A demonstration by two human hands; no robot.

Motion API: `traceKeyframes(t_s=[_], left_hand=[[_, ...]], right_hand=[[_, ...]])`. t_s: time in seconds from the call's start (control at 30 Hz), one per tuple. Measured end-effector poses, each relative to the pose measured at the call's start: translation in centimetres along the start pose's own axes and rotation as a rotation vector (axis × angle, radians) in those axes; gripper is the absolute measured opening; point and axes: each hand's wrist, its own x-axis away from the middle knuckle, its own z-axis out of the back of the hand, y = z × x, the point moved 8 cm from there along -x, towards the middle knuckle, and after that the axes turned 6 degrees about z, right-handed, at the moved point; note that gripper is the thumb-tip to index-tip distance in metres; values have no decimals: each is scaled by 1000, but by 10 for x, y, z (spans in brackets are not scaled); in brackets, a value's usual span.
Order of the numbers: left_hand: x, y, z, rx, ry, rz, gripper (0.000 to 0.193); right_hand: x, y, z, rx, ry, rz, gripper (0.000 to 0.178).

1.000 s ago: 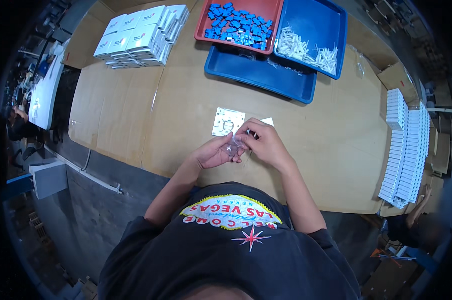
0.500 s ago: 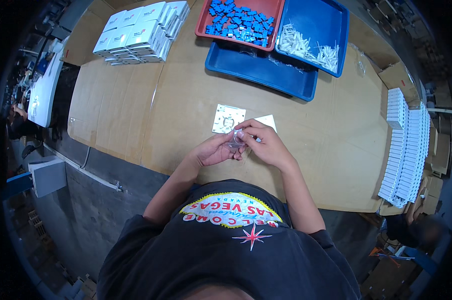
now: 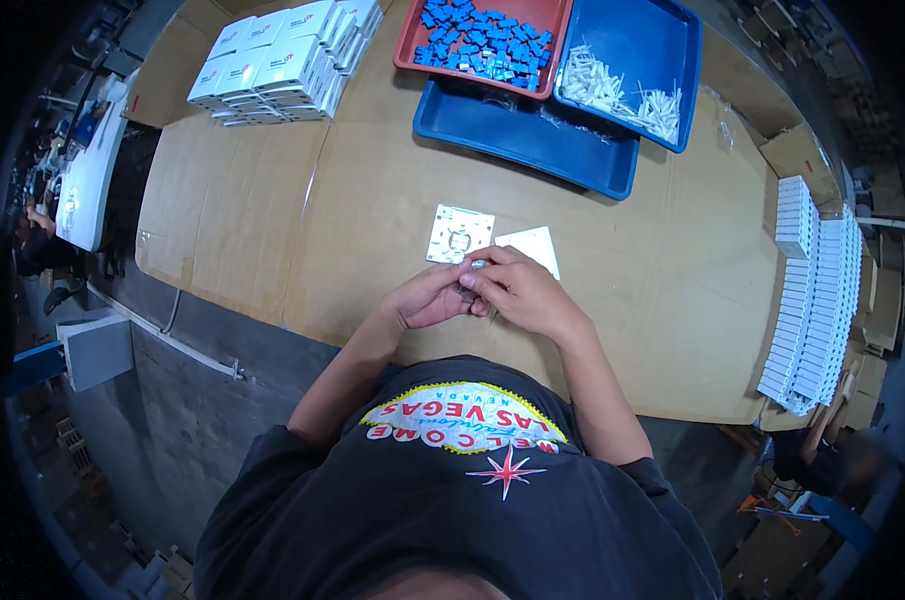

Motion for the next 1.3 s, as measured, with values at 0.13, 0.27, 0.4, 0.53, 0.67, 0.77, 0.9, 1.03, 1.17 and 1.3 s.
traceKeyframes(t_s=[0.13,0.27,0.4,0.53,0.67,0.77,0.9,1.03,1.17,1.3], left_hand=[[1,0,0,-39,-22,0,42],[0,1,-2,-11,20,3,38],[0,-2,4,-20,31,-10,37],[-1,-3,5,-12,-1,-6,36],[0,-4,9,-10,7,-12,34],[-1,-1,7,2,-11,-22,33],[-1,2,7,-8,-102,-15,32],[-9,-7,15,1,8,-13,36],[-3,-6,3,27,-90,-26,45],[-1,-7,1,47,-85,64,60]], right_hand=[[-1,2,-2,-36,3,-20,29],[-1,2,-5,-2,-29,-1,32],[-2,8,-13,17,-87,36,38],[-3,2,-7,-31,1,-15,42],[-6,-7,-10,123,-55,79,39],[-8,-2,-9,86,-47,57,42],[-11,-5,-3,1,-24,19,43],[-6,5,-10,86,-29,57,42],[-7,2,37,-26,104,151,31],[-17,29,135,8,409,-52,22]])
